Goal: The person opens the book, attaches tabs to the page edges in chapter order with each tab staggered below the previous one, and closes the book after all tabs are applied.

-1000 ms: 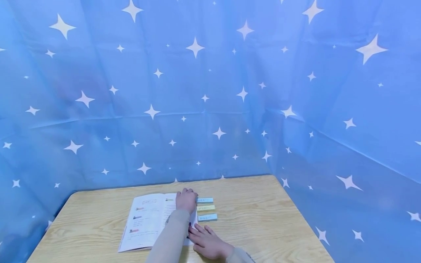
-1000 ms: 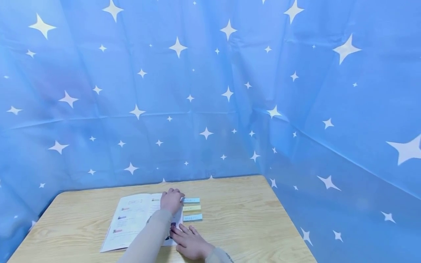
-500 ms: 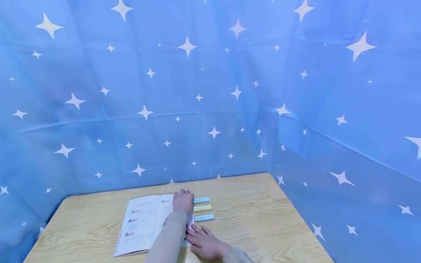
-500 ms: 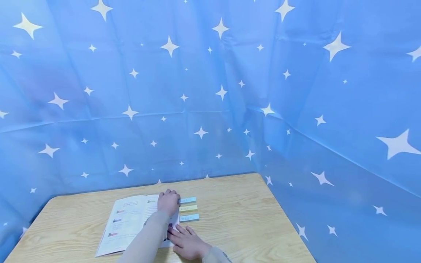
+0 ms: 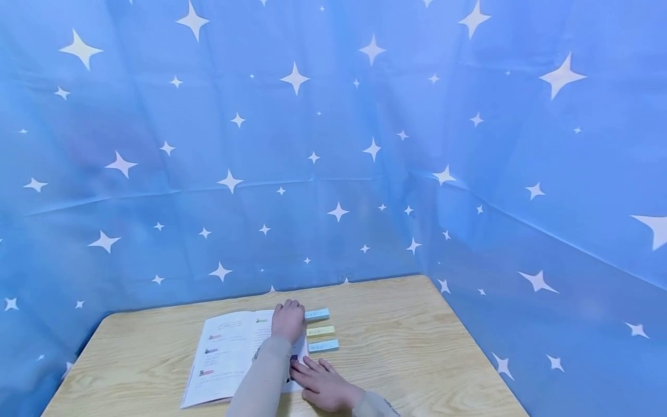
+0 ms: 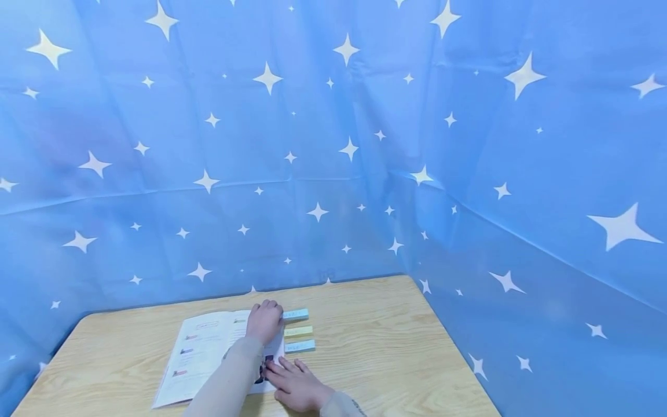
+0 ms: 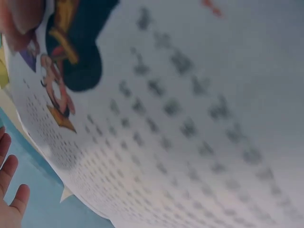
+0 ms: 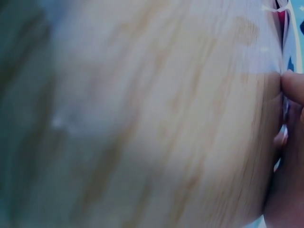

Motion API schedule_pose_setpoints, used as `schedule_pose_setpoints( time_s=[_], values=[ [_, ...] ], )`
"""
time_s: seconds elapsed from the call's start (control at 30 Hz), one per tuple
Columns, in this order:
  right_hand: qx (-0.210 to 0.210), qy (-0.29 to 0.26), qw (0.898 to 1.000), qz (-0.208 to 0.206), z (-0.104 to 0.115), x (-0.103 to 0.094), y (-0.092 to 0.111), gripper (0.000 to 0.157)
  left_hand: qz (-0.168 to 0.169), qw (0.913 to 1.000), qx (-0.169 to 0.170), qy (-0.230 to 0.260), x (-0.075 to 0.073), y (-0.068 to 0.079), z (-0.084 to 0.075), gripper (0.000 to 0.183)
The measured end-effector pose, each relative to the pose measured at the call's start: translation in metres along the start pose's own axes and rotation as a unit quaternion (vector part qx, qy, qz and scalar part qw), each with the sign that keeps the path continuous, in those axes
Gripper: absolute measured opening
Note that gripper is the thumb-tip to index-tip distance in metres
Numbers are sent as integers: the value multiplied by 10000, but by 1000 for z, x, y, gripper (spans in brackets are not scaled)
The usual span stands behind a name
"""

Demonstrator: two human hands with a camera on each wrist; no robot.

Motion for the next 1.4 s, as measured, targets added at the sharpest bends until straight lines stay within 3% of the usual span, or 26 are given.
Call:
schedule_pose_setpoints(
  time_s=[0.5,0.9,1.1,1.4],
  values=[
    [-84,247,9992,-313,4,-4,1,51,-514,9987,-6,-41,-33,13,19,13],
    [163,-26,9992,356,8,-12,-8,55,-271,9982,-129,516,-51,25,41,15],
    [182,142,9992,311,15,-26,-15,56,-248,9981,-71,555,-61,28,45,17],
    [149,-262,9995,83,18,-49,-20,50,-219,9984,-163,499,-72,33,55,18]
  ],
)
Point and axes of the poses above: each hand's wrist, its own y-axis away from the middle knuckle, its own x-axis out of the palm, z = x × y, the point moved 7 cm from there along -y, towards the middle knuckle, and after that the axes turned 3 degrees about -z, right-handed, at the moved point
